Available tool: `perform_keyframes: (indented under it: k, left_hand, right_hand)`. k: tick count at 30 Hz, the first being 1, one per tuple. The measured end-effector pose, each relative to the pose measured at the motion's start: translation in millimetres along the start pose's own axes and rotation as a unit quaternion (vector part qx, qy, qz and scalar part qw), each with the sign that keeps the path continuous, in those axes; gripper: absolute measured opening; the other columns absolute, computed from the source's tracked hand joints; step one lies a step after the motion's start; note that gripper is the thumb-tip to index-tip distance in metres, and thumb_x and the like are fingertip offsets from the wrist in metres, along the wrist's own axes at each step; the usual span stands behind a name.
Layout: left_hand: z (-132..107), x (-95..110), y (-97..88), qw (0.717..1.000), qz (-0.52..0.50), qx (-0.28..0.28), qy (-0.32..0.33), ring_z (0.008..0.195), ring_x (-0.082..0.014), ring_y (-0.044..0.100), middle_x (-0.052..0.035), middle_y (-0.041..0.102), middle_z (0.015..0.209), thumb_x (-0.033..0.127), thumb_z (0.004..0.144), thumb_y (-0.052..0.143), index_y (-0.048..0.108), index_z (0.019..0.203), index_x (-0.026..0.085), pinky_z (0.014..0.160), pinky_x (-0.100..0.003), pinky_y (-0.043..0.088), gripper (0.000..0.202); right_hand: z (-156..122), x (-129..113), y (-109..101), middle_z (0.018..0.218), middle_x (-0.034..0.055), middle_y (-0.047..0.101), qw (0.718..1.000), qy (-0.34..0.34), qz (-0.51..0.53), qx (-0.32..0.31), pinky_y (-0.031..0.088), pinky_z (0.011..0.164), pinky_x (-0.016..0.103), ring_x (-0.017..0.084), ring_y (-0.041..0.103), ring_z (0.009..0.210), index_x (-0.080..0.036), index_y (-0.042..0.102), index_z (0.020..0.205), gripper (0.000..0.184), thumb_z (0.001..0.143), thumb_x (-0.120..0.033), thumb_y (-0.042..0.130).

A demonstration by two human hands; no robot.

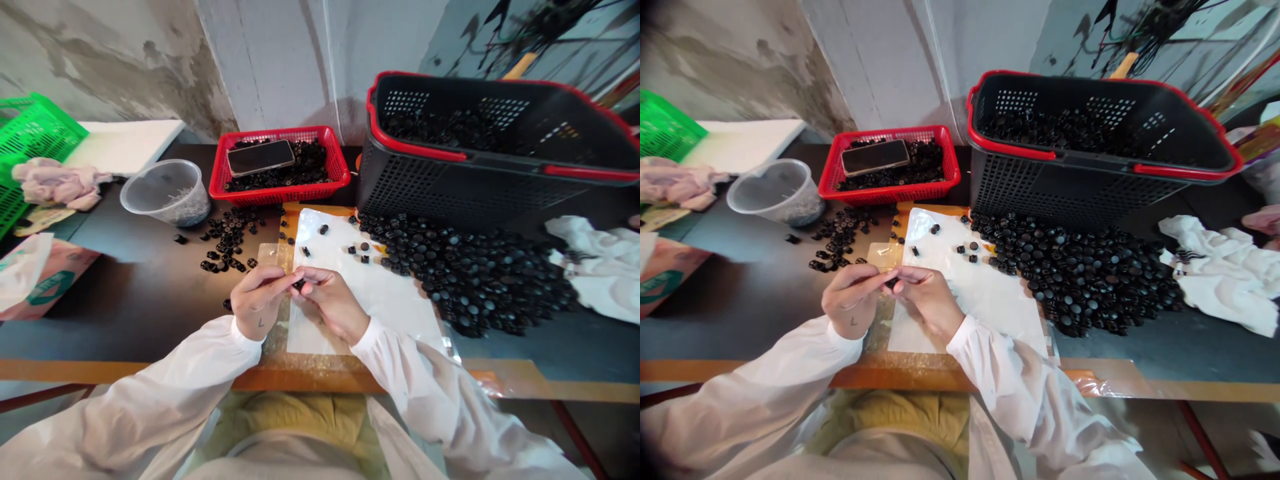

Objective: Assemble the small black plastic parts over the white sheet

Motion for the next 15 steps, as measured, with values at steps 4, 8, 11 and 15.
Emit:
perform_keyframes:
  k: [4,8,11,15]
  left_hand:
    - [-0.9,0.1,2.4,1.000,-0.005,0.001,0.007,0.073,-0.0112,0.067,0.0003,0.068,0.089,0.014,0.087,0.075,0.075,0.120,0.036,0.061,-0.021,0.058,0.041]
    - [2.6,-8.3,4.0,0.999,-0.019,-0.038,0.014,0.071,-0.0100,0.066,0.0004,0.065,0.088,0.016,0.088,0.073,0.073,0.123,0.038,0.061,-0.020,0.058,0.041]
    - [7.0,-13.4,1.0,0.996,-0.013,-0.086,0.026,0.075,-0.0103,0.067,-0.0007,0.065,0.094,0.017,0.090,0.071,0.068,0.130,0.037,0.067,-0.021,0.059,0.045]
    - [14.3,-14.8,-8.8,0.993,0.025,-0.116,0.017,0.079,-0.0130,0.066,-0.0040,0.066,0.096,0.025,0.094,0.068,0.064,0.137,0.029,0.072,-0.025,0.058,0.043]
  right_hand:
    - [3.2,0.3,-4.6,0.068,-0.0036,0.068,1.000,0.000,-0.013,-0.005,0.056,0.076,0.025,0.010,0.064,0.065,-0.019,0.078,0.078,0.038,0.052,-0.040,0.097]
    - [6.8,-11.0,-7.6,0.073,-0.0032,0.068,0.997,-0.032,-0.050,-0.049,0.055,0.077,0.026,0.011,0.064,0.069,-0.020,0.076,0.085,0.041,0.058,-0.043,0.095]
    - [6.9,-24.1,-7.8,0.083,-0.0019,0.071,0.990,-0.062,-0.107,-0.066,0.054,0.082,0.027,0.013,0.066,0.079,-0.023,0.075,0.094,0.040,0.064,-0.043,0.092]
    - [6.7,-43.7,-12.8,0.097,0.0016,0.074,0.952,-0.121,-0.280,-0.022,0.052,0.089,0.030,0.017,0.068,0.092,-0.024,0.079,0.096,0.020,0.077,-0.031,0.081]
Point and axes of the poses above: each hand's wrist, its own z-axis towards the middle knuckle, its own y-axis out of the palm, x = y × z, the point moved 5 cm from there along z, towards the middle knuckle
